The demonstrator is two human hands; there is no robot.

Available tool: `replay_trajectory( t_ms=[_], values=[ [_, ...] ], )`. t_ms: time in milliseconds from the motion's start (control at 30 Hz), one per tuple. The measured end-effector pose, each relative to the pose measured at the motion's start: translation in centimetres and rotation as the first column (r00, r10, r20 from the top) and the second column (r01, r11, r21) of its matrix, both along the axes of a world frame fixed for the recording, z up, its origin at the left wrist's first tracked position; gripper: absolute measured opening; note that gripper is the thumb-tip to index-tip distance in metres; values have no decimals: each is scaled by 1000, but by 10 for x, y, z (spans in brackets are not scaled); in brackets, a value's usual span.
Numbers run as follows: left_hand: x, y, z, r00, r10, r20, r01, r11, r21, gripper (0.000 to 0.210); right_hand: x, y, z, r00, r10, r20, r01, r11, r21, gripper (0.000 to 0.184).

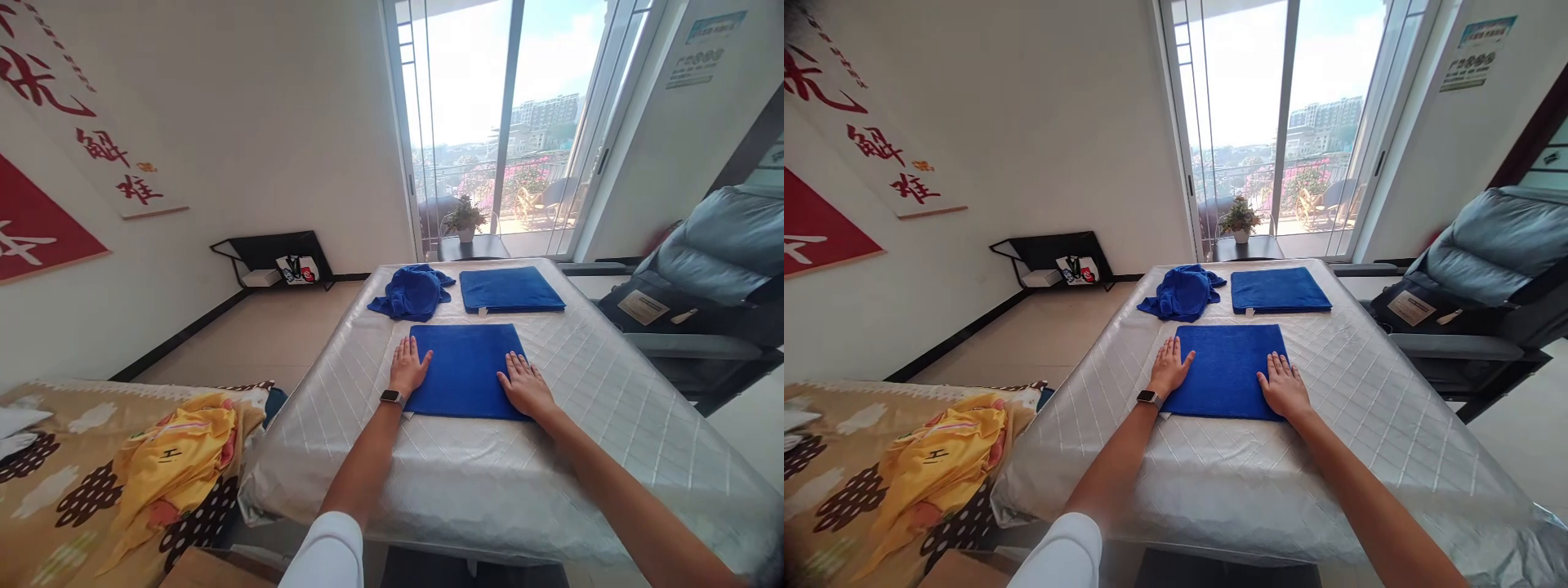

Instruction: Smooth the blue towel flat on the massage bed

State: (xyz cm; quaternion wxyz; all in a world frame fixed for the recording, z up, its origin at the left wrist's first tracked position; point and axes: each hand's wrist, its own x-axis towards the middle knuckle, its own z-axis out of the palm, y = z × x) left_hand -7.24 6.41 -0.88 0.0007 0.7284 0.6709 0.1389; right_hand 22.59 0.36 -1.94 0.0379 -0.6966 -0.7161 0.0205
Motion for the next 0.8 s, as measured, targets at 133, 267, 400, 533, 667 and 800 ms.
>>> replay_trajectory(
  t_ms=[133, 267, 400, 533, 667, 800],
  values=[
    [13, -11, 12, 995, -101, -25, 104, 987, 123, 69, -1, 1, 1, 1000, 6, -17, -6, 1000, 16, 70],
    [61, -26, 17, 924, -379, -53, 383, 917, 116, 66, -1, 0, 3, 1000, 6, -7, -6, 1000, 22, 69],
    [134, -37, 12, 824, -562, -73, 567, 815, 119, 67, 0, -4, 4, 999, 32, 27, -33, 999, 33, 65],
    [177, -35, 4, 811, -584, -24, 584, 806, 97, 63, 2, -7, 5, 998, 57, 21, -57, 998, 24, 64],
    [160, -29, -1, 839, -544, 4, 544, 838, 34, 67, 1, -5, 5, 1000, 31, -1, -31, 999, 26, 64],
    [102, -32, -1, 887, -462, -26, 461, 887, -41, 75, 0, -1, 2, 1000, 16, -2, -16, 999, 31, 69]
  ],
)
